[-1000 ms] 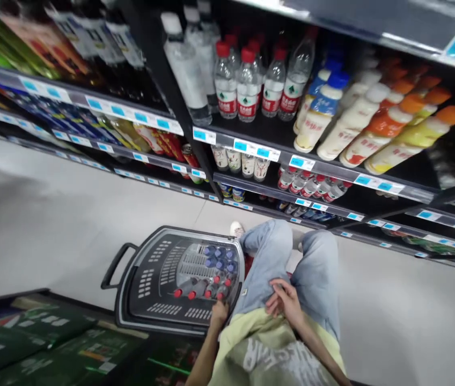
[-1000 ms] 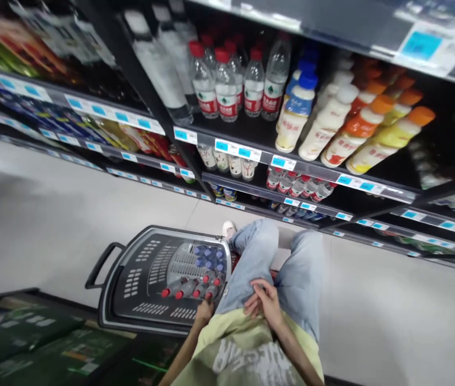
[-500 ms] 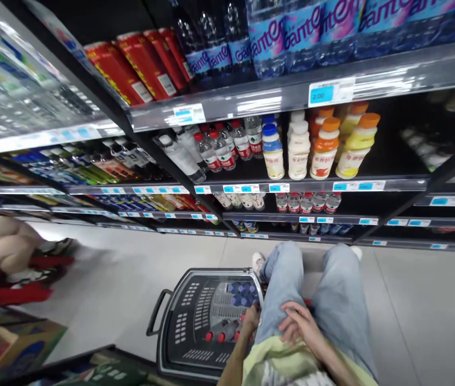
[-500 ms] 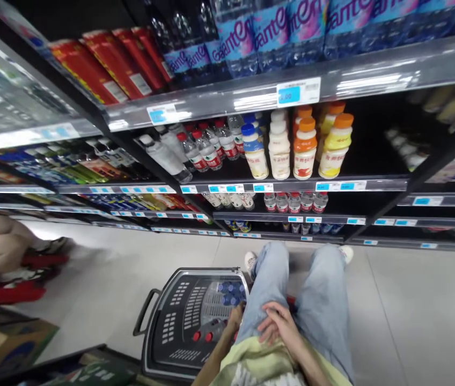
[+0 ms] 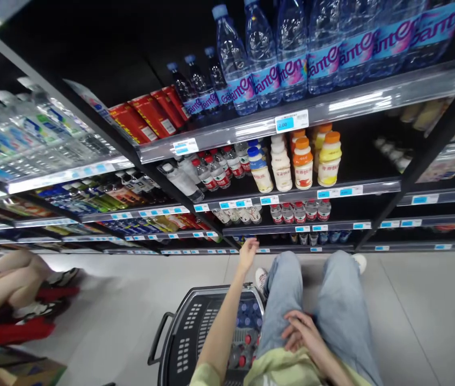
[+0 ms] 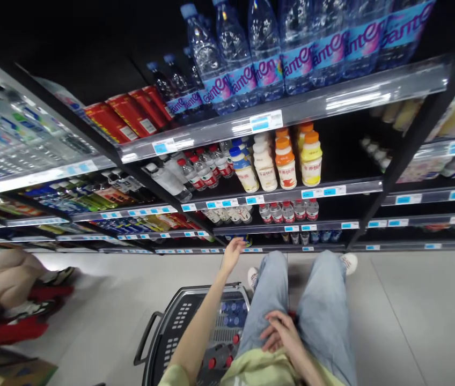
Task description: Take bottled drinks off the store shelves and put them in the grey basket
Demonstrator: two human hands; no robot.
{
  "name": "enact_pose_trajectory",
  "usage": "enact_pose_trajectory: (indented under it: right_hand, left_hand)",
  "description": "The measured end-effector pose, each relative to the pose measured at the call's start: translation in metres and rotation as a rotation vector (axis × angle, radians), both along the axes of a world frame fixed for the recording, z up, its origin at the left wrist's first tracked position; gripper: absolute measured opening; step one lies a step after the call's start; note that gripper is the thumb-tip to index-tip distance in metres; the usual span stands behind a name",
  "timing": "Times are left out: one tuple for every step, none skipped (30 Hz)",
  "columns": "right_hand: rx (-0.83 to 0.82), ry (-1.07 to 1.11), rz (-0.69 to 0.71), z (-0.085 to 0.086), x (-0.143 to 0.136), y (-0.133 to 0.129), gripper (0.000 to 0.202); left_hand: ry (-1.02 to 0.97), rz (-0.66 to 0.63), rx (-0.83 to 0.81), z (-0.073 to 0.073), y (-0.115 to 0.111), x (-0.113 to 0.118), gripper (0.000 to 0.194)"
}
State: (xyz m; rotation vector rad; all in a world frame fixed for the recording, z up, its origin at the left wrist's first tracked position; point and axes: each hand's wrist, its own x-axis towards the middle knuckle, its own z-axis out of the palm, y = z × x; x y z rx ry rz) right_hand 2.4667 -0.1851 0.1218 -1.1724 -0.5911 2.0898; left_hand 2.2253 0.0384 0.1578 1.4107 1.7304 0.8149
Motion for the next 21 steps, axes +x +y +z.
enact_pose_trajectory:
  right_hand:
    - [0.002, -0.007, -0.009, 0.001, 0.001, 0.0, 0.053]
    - [0.003, -0.011, -0.017, 0.003, 0.001, -0.001, 0.055]
    - [0.003, -0.013, -0.025, 0.004, 0.002, -0.001, 0.057]
    - [0.0, -0.013, -0.032, 0.006, 0.002, -0.002, 0.058]
    - [-0.003, -0.011, -0.037, 0.007, 0.002, -0.002, 0.06]
    - [-0.004, -0.008, -0.041, 0.008, 0.003, -0.002, 0.061]
    - [-0.004, -0.005, -0.042, 0.01, 0.003, -0.002, 0.062]
    - [-0.003, -0.003, -0.039, 0.01, 0.004, -0.001, 0.063]
    - [-0.002, -0.003, -0.034, 0.011, 0.005, 0.0, 0.063]
    - [-0.001, -0.003, -0.029, 0.011, 0.005, 0.0, 0.062]
    - [0.0, -0.005, -0.023, 0.01, 0.006, 0.001, 0.062]
    - [-0.001, -0.006, -0.017, 0.009, 0.007, 0.001, 0.062]
    - [-0.001, -0.008, -0.015, 0.008, 0.008, 0.001, 0.061]
    - [0.002, -0.009, -0.018, 0.006, 0.009, 0.001, 0.061]
    - [0.004, -0.007, -0.022, 0.003, 0.01, 0.001, 0.06]
    - [0.006, -0.005, -0.029, 0.0, 0.011, 0.0, 0.06]
    - [0.009, 0.0, -0.037, -0.004, 0.012, -0.001, 0.059]
    - [0.01, 0.004, -0.044, -0.007, 0.013, -0.002, 0.058]
    - [0.009, 0.008, -0.049, -0.011, 0.014, -0.003, 0.056]
    - [0.008, 0.013, -0.055, -0.014, 0.014, -0.004, 0.053]
    - [0.005, 0.016, -0.06, -0.017, 0.015, -0.004, 0.051]
  left_hand:
    - [-0.019, 0.005, 0.049, 0.012, 0.014, 0.006, 0.04]
    - [-0.033, -0.003, 0.101, 0.023, 0.028, 0.013, 0.039]
    - [-0.039, -0.021, 0.158, 0.034, 0.039, 0.021, 0.037]
    - [-0.032, -0.047, 0.215, 0.044, 0.05, 0.029, 0.036]
    - [-0.013, -0.077, 0.267, 0.054, 0.059, 0.038, 0.036]
    - [0.02, -0.112, 0.309, 0.063, 0.067, 0.048, 0.037]
    - [0.068, -0.152, 0.336, 0.07, 0.073, 0.058, 0.039]
    - [0.129, -0.191, 0.348, 0.076, 0.079, 0.068, 0.042]
    - [0.2, -0.225, 0.353, 0.081, 0.085, 0.077, 0.044]
    - [0.279, -0.257, 0.354, 0.085, 0.09, 0.087, 0.047]
    - [0.363, -0.287, 0.352, 0.088, 0.095, 0.095, 0.05]
    - [0.452, -0.316, 0.342, 0.091, 0.1, 0.103, 0.053]
    - [0.534, -0.345, 0.326, 0.093, 0.105, 0.11, 0.056]
    - [0.599, -0.374, 0.306, 0.096, 0.111, 0.116, 0.059]
    - [0.645, -0.404, 0.285, 0.099, 0.116, 0.122, 0.06]
    - [0.671, -0.432, 0.263, 0.102, 0.121, 0.126, 0.059]
    - [0.679, -0.458, 0.245, 0.106, 0.125, 0.129, 0.058]
    - [0.671, -0.48, 0.233, 0.111, 0.129, 0.131, 0.056]
    - [0.661, -0.52, 0.215, 0.117, 0.132, 0.131, 0.053]
    - [0.663, -0.588, 0.184, 0.124, 0.134, 0.13, 0.051]
    - [0.67, -0.683, 0.136, 0.132, 0.135, 0.127, 0.049]
